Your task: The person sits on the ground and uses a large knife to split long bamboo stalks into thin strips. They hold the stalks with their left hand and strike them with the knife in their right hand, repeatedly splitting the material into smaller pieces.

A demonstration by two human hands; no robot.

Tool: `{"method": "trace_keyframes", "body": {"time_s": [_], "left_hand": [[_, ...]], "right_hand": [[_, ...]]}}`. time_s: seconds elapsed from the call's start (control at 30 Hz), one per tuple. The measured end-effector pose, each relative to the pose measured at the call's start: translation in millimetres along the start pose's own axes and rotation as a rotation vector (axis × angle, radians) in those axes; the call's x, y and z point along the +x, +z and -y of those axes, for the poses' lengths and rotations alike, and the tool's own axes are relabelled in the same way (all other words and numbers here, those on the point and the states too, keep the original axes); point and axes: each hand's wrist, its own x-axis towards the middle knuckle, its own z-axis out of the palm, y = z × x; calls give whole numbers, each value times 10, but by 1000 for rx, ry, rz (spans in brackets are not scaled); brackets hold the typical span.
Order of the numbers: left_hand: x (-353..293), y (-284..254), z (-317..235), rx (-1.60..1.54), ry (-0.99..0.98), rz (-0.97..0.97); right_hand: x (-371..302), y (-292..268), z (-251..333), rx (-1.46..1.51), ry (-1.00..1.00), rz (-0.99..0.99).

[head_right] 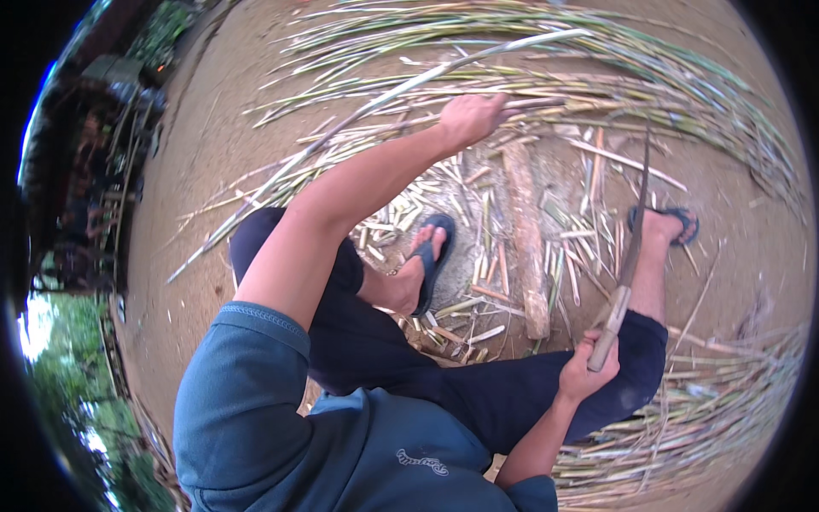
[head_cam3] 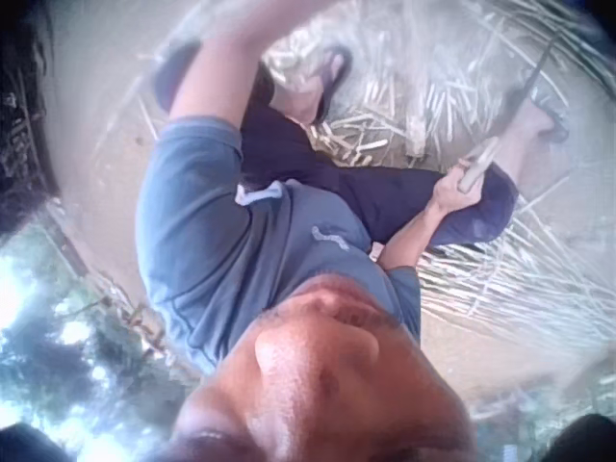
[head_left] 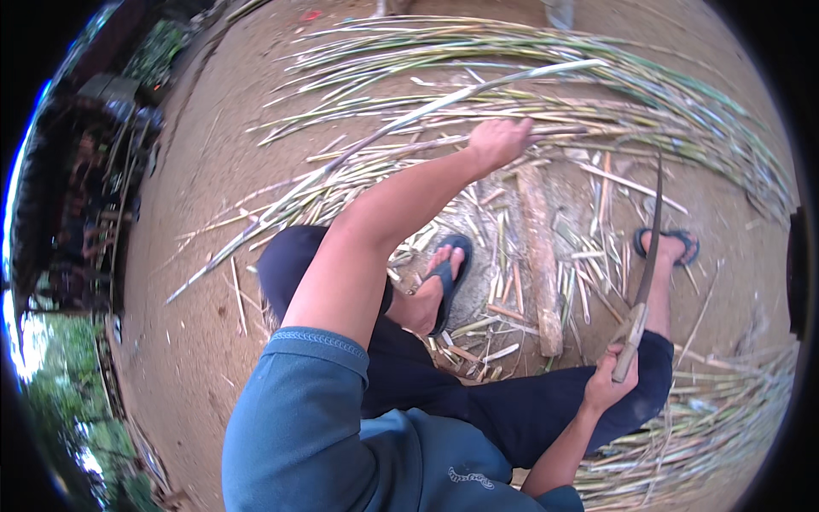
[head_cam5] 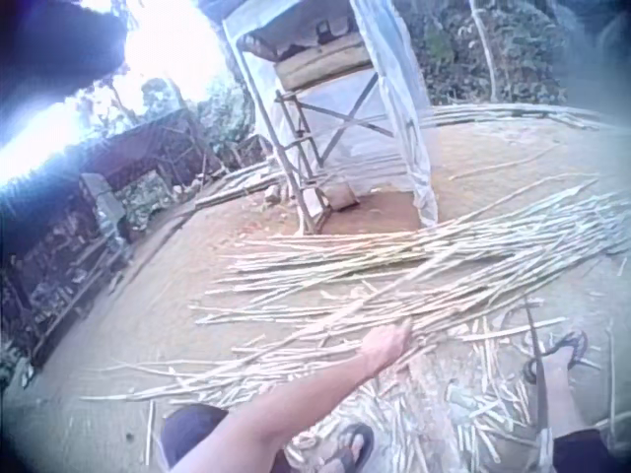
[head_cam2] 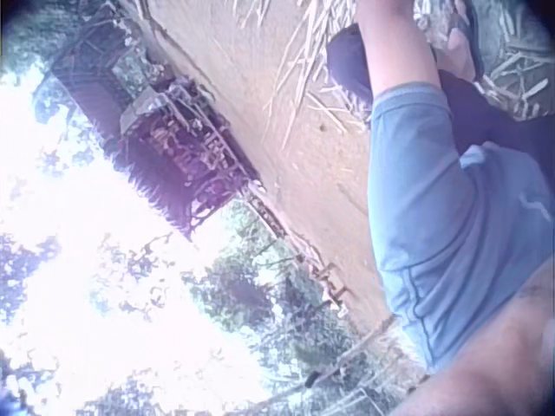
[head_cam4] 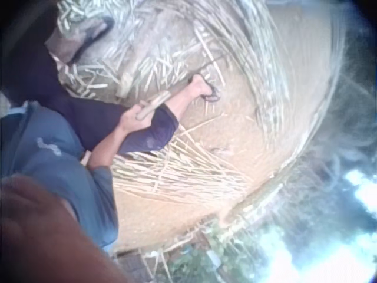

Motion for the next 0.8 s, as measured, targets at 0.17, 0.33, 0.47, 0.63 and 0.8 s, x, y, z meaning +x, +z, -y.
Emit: {"method": "trace_keyframes", "body": {"time_s": [0.17,0.33,0.47,0.63,0.8], "left_hand": [[74,-722,-77,2,29,-54],[-131,-327,72,-64,80,-62],[-496,618,275,11,133,339],[-555,1325,763,94,-297,155],[-666,1763,1453,-15,-494,495]], "right_hand": [[63,2,116,79,38,49],[96,194,354,125,38,-35],[72,142,268,192,86,-65],[-22,-202,53,27,112,-70],[-139,-404,7,-76,217,-101]]}}
